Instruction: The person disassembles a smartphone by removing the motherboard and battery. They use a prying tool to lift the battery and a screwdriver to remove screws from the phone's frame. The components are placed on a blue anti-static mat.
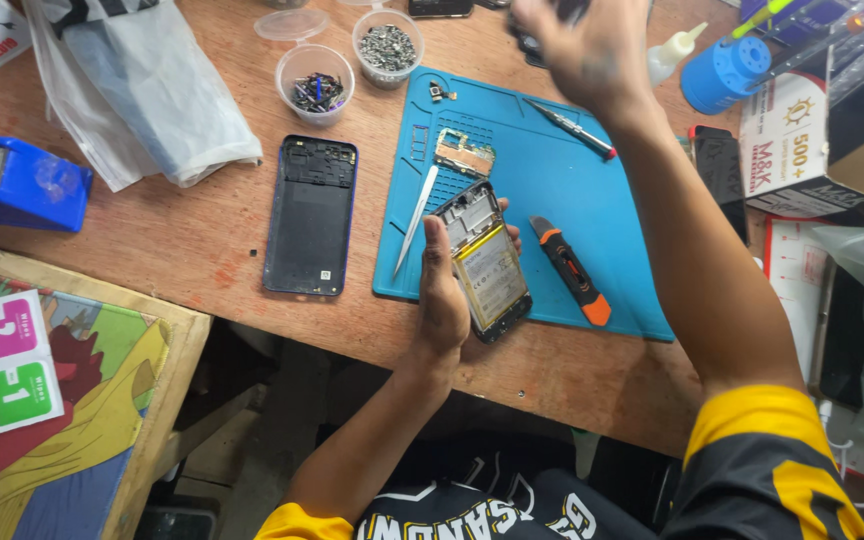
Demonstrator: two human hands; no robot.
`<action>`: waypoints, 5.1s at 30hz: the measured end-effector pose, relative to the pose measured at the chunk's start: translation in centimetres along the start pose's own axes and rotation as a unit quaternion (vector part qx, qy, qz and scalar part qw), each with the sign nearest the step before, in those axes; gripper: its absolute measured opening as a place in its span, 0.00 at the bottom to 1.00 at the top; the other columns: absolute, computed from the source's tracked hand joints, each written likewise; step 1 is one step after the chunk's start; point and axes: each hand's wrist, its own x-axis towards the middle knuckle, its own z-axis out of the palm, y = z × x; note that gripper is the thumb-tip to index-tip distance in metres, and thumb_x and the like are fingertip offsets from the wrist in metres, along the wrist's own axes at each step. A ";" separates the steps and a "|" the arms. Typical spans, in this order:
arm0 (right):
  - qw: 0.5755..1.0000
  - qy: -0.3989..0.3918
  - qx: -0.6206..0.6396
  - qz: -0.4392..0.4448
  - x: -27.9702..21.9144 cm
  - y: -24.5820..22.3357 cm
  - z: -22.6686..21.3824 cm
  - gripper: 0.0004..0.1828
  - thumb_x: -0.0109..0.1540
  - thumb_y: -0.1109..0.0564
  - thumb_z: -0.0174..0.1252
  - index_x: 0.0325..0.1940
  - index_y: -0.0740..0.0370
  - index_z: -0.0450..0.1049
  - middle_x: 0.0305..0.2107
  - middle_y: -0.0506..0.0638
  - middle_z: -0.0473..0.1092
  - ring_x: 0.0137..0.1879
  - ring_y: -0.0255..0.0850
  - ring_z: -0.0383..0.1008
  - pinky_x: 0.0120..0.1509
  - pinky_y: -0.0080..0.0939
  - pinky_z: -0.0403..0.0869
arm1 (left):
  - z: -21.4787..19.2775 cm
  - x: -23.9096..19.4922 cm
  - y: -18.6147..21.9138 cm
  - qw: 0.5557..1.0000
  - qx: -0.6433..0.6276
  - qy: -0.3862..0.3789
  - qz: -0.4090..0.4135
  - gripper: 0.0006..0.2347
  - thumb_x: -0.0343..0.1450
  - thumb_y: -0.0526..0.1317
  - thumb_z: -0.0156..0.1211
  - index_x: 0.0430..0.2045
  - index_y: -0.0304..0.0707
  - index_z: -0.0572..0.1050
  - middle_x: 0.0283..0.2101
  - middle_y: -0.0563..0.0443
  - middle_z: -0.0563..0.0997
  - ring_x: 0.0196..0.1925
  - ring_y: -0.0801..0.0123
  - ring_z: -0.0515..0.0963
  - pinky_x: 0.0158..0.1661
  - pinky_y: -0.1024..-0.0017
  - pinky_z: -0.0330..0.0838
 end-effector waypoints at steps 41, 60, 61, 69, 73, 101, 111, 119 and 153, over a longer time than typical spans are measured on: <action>0.962 0.046 0.206 0.173 -21.5 -14.3 -10.6 0.13 0.76 0.49 0.53 0.52 0.61 0.68 0.45 0.58 0.74 0.44 0.37 0.76 0.48 0.32 0.77 | 4.6 1.2 -0.3 0.998 -0.018 0.016 0.062 0.37 0.76 0.65 0.28 0.53 0.24 0.73 0.32 0.36 0.81 0.33 0.53 0.85 0.37 0.59 0.84; 0.645 0.068 0.635 0.421 -21.3 -12.4 -12.5 0.30 0.56 0.66 0.58 0.63 0.74 0.65 0.41 0.62 0.72 0.44 0.49 0.77 0.52 0.49 0.79 | 2.7 0.9 -0.6 0.994 -0.035 0.027 0.104 0.34 0.77 0.64 0.32 0.52 0.24 0.71 0.33 0.35 0.79 0.34 0.51 0.83 0.37 0.58 0.81; 0.610 0.073 0.661 0.432 -21.6 -12.0 -12.7 0.35 0.50 0.67 0.60 0.63 0.72 0.64 0.40 0.63 0.72 0.43 0.49 0.77 0.53 0.50 0.79 | 2.7 1.0 -0.6 0.993 -0.031 0.027 0.107 0.34 0.77 0.64 0.32 0.53 0.25 0.71 0.33 0.35 0.79 0.34 0.51 0.83 0.37 0.58 0.81; 0.792 0.041 0.570 0.217 -26.4 -9.8 -9.9 0.16 0.71 0.56 0.64 0.52 0.69 0.65 0.36 0.54 0.66 0.37 0.34 0.66 0.43 0.32 0.69 | 2.8 0.7 -0.1 0.996 0.000 0.014 0.084 0.36 0.76 0.65 0.31 0.52 0.24 0.73 0.31 0.36 0.80 0.32 0.51 0.85 0.35 0.58 0.84; 0.855 -0.011 0.418 0.306 -25.5 -12.0 -10.1 0.23 0.71 0.51 0.59 0.62 0.69 0.65 0.43 0.56 0.71 0.44 0.36 0.74 0.50 0.35 0.76 | 3.0 0.6 -0.1 0.999 -0.015 0.019 0.046 0.37 0.75 0.65 0.30 0.50 0.23 0.74 0.31 0.37 0.80 0.32 0.52 0.85 0.36 0.58 0.85; 0.899 -0.038 0.351 0.259 -22.9 -15.8 -5.6 0.14 0.68 0.65 0.61 0.58 0.68 0.71 0.45 0.58 0.77 0.52 0.41 0.82 0.59 0.39 0.83 | 3.0 -0.1 -1.8 0.998 -0.039 -0.001 0.050 0.37 0.75 0.67 0.34 0.54 0.24 0.71 0.39 0.38 0.78 0.43 0.55 0.82 0.46 0.59 0.81; 0.940 -0.037 0.265 0.214 -22.6 -16.3 -4.8 0.13 0.66 0.67 0.63 0.56 0.67 0.74 0.46 0.55 0.76 0.51 0.38 0.79 0.60 0.34 0.78 | 3.3 -0.3 -2.2 0.994 -0.079 -0.016 0.072 0.32 0.78 0.64 0.36 0.53 0.26 0.66 0.45 0.36 0.77 0.52 0.51 0.81 0.55 0.54 0.78; 0.973 -0.027 0.150 0.175 -21.5 -17.1 -4.4 0.16 0.61 0.68 0.69 0.53 0.65 0.78 0.39 0.53 0.73 0.38 0.37 0.75 0.40 0.32 0.75 | 3.5 -0.1 -2.6 0.987 -0.113 0.005 0.112 0.29 0.81 0.61 0.34 0.54 0.27 0.65 0.42 0.37 0.76 0.51 0.50 0.79 0.62 0.52 0.73; 0.950 0.028 0.273 0.152 -21.8 -14.6 -6.1 0.10 0.68 0.67 0.61 0.54 0.65 0.73 0.47 0.54 0.74 0.51 0.38 0.79 0.56 0.35 0.81 | 3.1 0.1 -1.7 0.991 -0.093 0.011 0.095 0.32 0.79 0.63 0.30 0.50 0.27 0.70 0.40 0.35 0.79 0.48 0.49 0.83 0.55 0.50 0.80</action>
